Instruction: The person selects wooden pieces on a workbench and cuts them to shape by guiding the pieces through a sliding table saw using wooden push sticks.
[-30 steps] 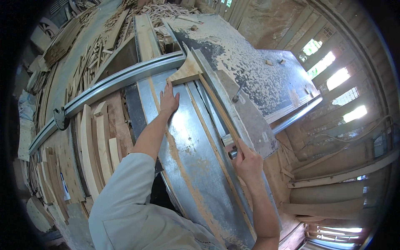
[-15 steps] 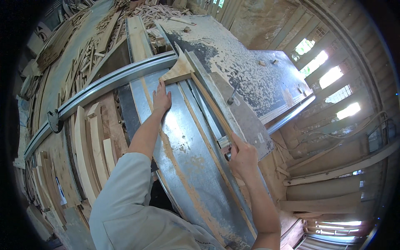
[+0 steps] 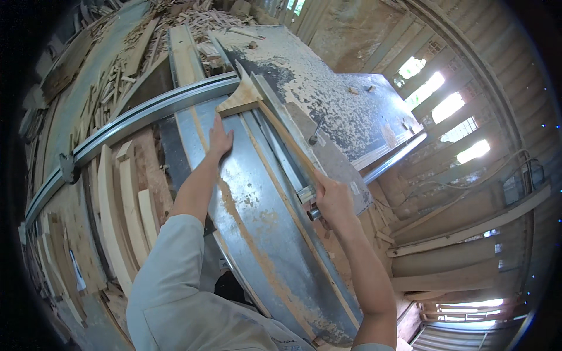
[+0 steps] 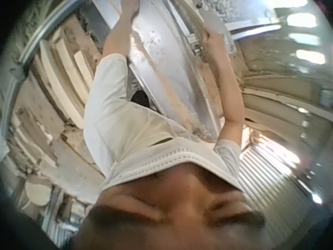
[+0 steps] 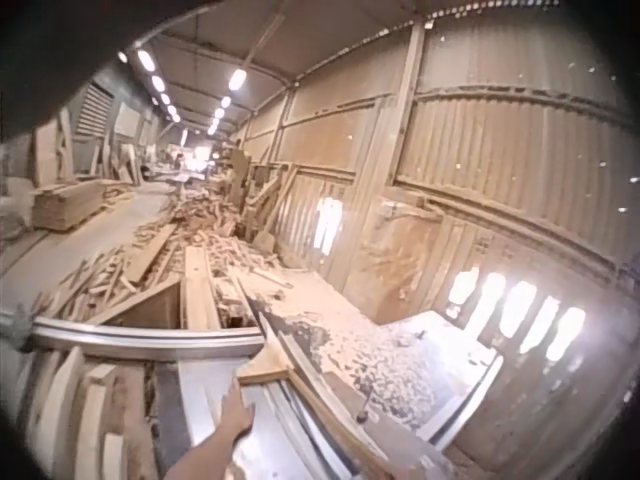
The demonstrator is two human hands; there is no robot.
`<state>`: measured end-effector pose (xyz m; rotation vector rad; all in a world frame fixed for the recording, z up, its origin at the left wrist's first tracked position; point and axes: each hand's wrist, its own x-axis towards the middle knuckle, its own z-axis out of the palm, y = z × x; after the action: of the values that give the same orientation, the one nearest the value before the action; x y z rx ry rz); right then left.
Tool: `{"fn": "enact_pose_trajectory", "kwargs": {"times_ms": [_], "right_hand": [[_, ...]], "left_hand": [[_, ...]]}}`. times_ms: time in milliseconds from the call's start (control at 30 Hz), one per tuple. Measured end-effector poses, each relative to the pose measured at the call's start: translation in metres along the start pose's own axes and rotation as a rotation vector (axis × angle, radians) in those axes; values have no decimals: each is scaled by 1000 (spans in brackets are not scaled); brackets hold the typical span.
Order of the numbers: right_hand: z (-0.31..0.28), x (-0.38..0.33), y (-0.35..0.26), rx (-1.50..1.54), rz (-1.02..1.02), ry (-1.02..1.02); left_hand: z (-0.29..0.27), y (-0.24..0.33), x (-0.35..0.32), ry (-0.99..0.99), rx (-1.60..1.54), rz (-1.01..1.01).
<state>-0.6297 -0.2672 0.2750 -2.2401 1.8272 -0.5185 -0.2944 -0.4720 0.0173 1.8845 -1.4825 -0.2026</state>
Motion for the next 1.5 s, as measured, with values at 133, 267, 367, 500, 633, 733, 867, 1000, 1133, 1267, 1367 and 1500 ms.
{"fn": "enact_pose_trajectory", "kwargs": {"times_ms": [133, 267, 367, 500, 633, 733, 867, 1000, 1133, 1267, 1367, 1500], "right_hand": [[9, 8, 0, -22, -55, -15], [5, 1, 68, 62, -73, 28], [18, 4, 75, 156, -181, 43], [27, 5, 71, 136, -140, -30], [24, -6, 63, 77, -172, 19], [14, -16, 61, 44, -130, 31], [16, -11, 60, 20, -171, 20], [30, -7, 69, 28, -196, 131], [43, -2, 75, 71, -191, 171], [46, -9, 62, 66, -137, 140], [49, -7, 61, 58, -110, 144], [50, 5, 52, 61, -164, 177]], "left_hand": [[-34, -16, -95, 98, -231, -59], [-80, 44, -248, 262, -304, 81], [-108, 37, -331, 310, -266, -59], [-111, 51, -357, 377, -188, -278], [-108, 74, -354, 416, -118, -433], [-102, 81, -371, 343, -176, -700], [-96, 75, -381, 111, -191, -935], [-94, 77, -367, -11, -167, -919], [-89, 67, -362, -8, -149, -876], [-88, 63, -356, 11, -137, -866], [-87, 62, -352, -16, -173, -854], [-86, 58, -350, 15, -181, -854]]}}
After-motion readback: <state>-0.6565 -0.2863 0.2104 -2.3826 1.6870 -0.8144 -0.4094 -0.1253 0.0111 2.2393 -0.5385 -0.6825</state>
